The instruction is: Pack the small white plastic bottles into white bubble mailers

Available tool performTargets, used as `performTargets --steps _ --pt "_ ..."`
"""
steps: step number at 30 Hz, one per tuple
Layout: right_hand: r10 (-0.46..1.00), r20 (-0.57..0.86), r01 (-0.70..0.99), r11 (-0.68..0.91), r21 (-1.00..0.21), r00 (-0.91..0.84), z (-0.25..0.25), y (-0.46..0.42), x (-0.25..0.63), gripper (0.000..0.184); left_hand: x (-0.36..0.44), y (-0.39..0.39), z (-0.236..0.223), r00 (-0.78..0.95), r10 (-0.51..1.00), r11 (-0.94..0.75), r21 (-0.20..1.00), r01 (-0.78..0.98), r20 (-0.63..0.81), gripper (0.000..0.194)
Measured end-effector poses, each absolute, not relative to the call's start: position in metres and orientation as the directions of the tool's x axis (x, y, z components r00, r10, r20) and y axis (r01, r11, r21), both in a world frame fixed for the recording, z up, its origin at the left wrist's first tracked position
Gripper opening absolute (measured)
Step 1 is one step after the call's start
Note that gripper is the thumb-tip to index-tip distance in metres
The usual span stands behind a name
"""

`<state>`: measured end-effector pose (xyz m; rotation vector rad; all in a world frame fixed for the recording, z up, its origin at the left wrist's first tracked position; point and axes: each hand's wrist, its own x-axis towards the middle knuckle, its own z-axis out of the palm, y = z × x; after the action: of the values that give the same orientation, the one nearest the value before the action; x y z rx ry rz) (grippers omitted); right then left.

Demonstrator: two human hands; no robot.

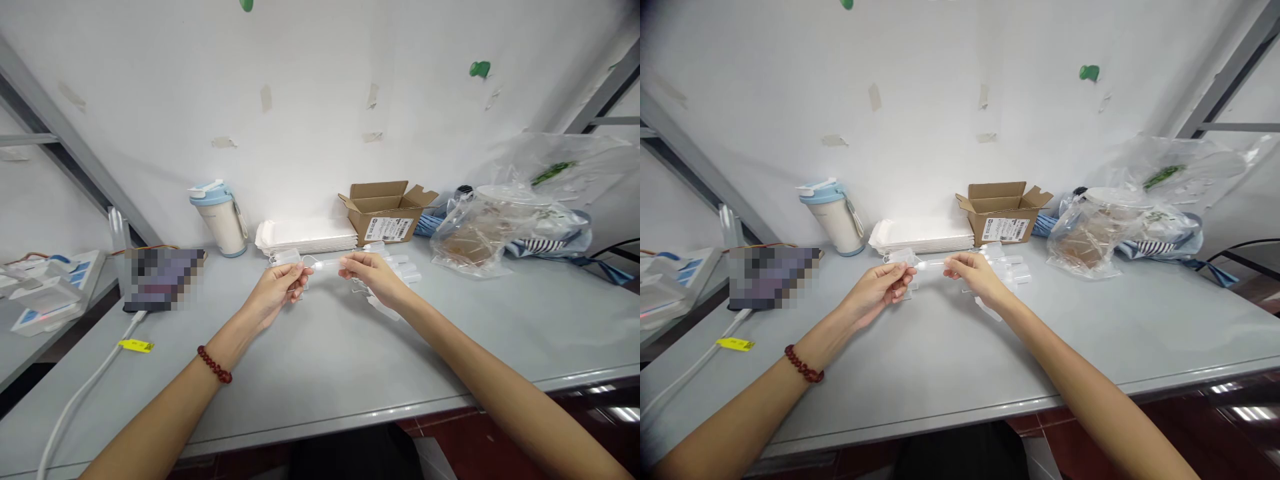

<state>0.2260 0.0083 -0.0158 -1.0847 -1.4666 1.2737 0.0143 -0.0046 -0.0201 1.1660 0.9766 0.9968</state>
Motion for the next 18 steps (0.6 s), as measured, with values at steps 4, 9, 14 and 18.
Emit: performTargets --steps 4,9,14,18 --pt "0.970 0.105 0.101 0.129 -0.986 -0.217 -0.015 0.008 0.225 0.027 0.014 -0.004 -0.020 0.262 0.962 0.107 0.990 -0.093 -0.080 0.035" --pt "0.972 0.121 0.194 0.161 -0.968 -0.203 -0.015 0.005 0.225 0.030 0.017 -0.006 -0.018 0.167 0.986 -0.024 0.998 0.052 0.015 0.036" --pt "0.964 0.157 0.272 0.214 -0.938 -0.216 -0.013 0.000 0.221 0.032 0.021 -0.008 -0.019 0.113 0.984 -0.162 0.959 0.233 0.139 0.037" --pt "0.955 0.192 0.293 0.255 -0.921 -0.227 -0.014 -0.002 0.218 0.036 0.020 -0.009 -0.021 0.104 0.979 -0.200 0.939 0.281 0.178 0.035"
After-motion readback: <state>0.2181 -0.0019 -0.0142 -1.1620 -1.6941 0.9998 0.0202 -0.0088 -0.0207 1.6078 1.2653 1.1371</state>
